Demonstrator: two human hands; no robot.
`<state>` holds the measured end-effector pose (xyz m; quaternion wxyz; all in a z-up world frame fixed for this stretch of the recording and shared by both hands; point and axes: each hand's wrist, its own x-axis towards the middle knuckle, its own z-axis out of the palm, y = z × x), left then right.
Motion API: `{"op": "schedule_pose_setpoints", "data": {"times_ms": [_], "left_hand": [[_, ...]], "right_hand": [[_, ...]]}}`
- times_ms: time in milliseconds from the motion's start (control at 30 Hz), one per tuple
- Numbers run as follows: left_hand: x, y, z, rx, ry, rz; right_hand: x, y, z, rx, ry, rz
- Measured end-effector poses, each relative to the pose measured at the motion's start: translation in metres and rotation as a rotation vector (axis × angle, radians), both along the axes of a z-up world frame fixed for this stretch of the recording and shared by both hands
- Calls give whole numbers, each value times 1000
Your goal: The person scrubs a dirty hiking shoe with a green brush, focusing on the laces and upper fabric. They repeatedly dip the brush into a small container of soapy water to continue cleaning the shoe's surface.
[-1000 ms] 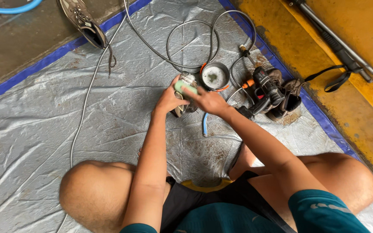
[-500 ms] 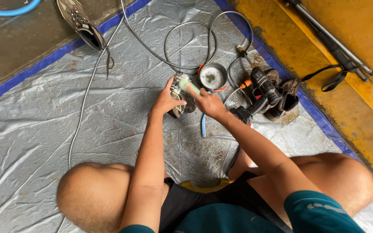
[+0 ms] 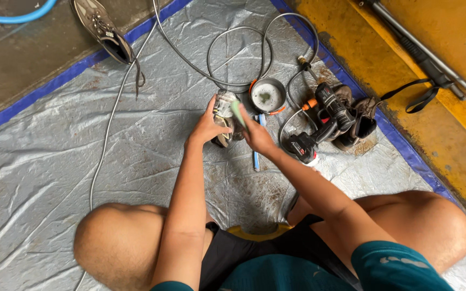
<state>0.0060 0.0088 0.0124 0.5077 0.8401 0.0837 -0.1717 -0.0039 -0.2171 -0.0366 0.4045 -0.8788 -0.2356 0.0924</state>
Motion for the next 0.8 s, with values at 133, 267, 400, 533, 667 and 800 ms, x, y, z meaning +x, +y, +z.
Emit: {"op": "schedule_pose_setpoints", "data": {"times_ms": [133,267,400,533,667,800], "left_hand": [[-10,-2,2,-32,44,25],[-5,-1,16,-93,-22,118],[-2,-5,7,-14,-77,134],[24,0,-46,67,-36,138],[10,-9,-3,88,-7,114],[-1,-14,23,46,-31,119]], "right_hand": [[-18,20,-4,27,319,-171],[-14,43,17,199,201,-185],[-26,55,39,278,197,-279],[-40,57,12,230,335,-394],[-49,56,24,247,304,-328],[-61,50,28,205,338,-326]]}}
